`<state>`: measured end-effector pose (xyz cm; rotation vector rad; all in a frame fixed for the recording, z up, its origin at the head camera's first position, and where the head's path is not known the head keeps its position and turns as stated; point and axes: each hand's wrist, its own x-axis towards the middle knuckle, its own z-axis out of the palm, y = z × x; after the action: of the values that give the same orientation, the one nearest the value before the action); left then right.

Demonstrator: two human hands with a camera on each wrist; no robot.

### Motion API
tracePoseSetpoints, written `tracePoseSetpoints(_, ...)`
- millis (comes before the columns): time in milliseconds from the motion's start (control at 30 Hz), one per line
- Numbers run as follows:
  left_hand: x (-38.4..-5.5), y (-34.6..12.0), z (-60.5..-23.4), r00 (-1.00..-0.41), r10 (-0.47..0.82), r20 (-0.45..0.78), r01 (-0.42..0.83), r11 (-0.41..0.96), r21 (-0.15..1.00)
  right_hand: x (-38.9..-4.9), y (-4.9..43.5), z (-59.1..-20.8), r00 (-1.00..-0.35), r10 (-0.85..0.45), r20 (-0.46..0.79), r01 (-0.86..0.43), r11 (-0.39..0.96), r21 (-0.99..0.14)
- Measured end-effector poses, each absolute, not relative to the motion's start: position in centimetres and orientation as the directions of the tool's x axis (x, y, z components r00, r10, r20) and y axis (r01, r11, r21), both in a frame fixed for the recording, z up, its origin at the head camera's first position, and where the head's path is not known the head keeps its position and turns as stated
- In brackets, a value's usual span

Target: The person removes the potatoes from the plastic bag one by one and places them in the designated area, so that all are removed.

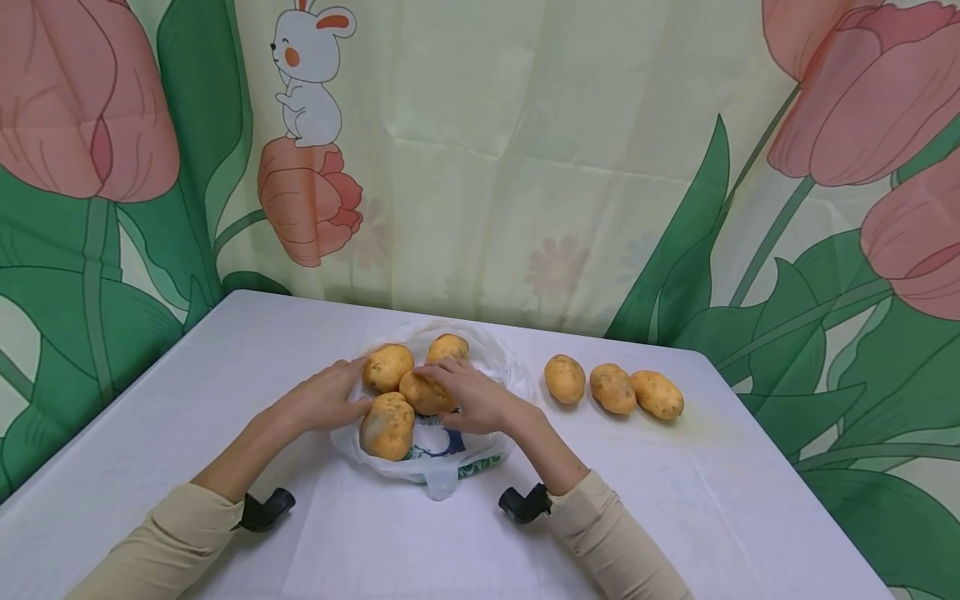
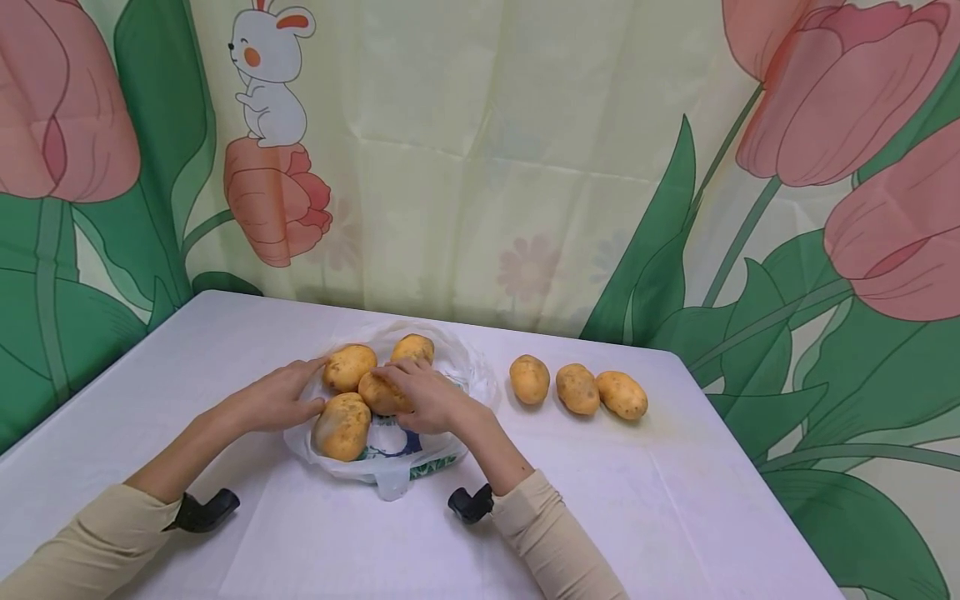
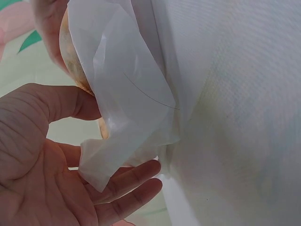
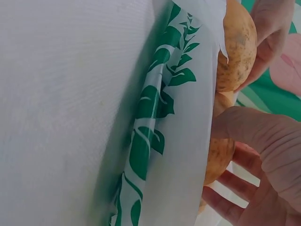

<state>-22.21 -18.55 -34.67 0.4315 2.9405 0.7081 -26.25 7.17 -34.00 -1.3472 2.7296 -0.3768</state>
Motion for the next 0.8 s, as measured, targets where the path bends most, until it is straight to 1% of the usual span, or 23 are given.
tracePoseSetpoints(400,-22.10,-18.43,-34.68,-0.955,0.298,-0.007,0.260,0.846,0.465,-26.63,7.64,-34.51,-0.608,-0.788,0.096,-0.773,0.560,-0.296)
tracePoseSetpoints(800,-22.14,-18.52,-34.54,-0.955,0.296,-0.023,0.253,0.851,0.461,-26.45,7.99,-34.82,-0.654,-0.745,0.134,-0.751,0.615,-0.242)
